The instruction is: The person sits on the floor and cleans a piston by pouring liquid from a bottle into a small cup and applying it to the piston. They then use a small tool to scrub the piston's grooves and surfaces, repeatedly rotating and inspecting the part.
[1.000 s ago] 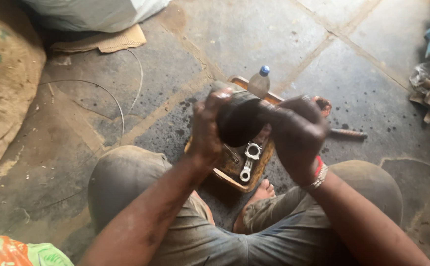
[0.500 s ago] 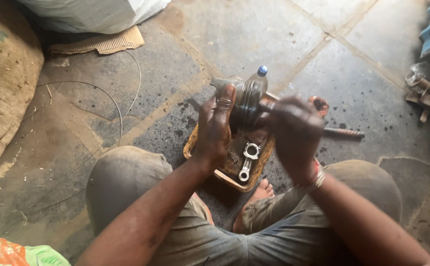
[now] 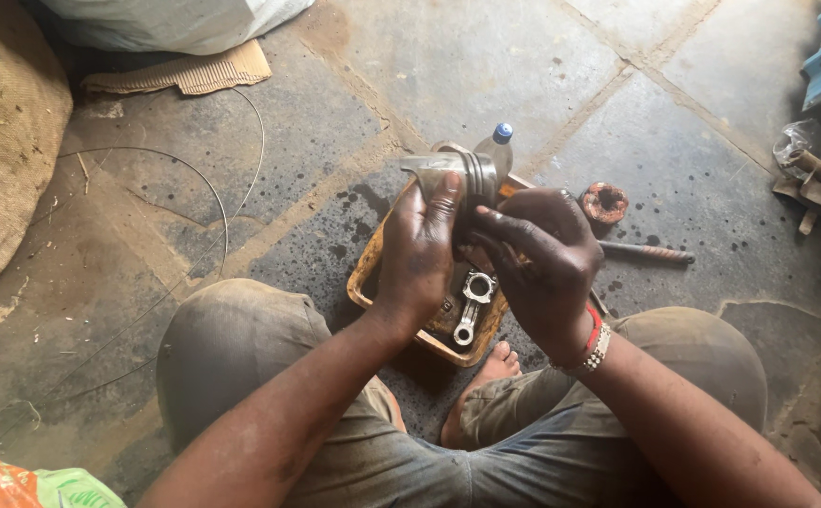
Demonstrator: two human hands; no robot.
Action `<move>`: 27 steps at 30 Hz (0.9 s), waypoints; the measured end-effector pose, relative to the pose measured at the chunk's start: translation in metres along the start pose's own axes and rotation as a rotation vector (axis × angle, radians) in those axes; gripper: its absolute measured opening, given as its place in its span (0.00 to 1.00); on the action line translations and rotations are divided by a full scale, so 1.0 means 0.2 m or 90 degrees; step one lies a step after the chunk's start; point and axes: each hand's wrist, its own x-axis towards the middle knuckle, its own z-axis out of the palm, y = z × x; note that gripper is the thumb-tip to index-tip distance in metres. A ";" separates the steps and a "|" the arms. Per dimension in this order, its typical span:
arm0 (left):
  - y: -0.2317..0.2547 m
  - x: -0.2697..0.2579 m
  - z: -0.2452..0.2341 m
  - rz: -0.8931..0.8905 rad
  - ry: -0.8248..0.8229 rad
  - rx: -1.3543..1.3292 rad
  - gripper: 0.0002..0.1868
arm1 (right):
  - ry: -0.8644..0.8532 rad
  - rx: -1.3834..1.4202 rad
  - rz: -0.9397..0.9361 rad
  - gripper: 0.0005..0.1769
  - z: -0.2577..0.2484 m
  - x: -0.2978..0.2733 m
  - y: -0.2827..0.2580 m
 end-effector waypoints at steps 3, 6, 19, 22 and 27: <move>-0.02 -0.04 0.04 0.156 0.013 0.102 0.29 | 0.063 -0.056 0.008 0.07 0.02 0.07 0.07; -0.03 -0.08 0.06 0.193 -0.007 0.190 0.27 | 0.043 0.016 0.082 0.04 0.00 0.05 0.12; -0.04 -0.01 0.06 0.065 0.010 0.180 0.25 | -0.063 0.026 0.111 0.08 -0.01 0.08 0.10; -0.03 0.04 0.03 0.015 0.049 0.214 0.26 | -0.075 -0.097 -0.007 0.16 0.05 0.01 0.03; -0.04 0.06 0.01 0.106 0.062 0.125 0.26 | -0.124 -0.110 -0.042 0.30 0.04 0.01 -0.07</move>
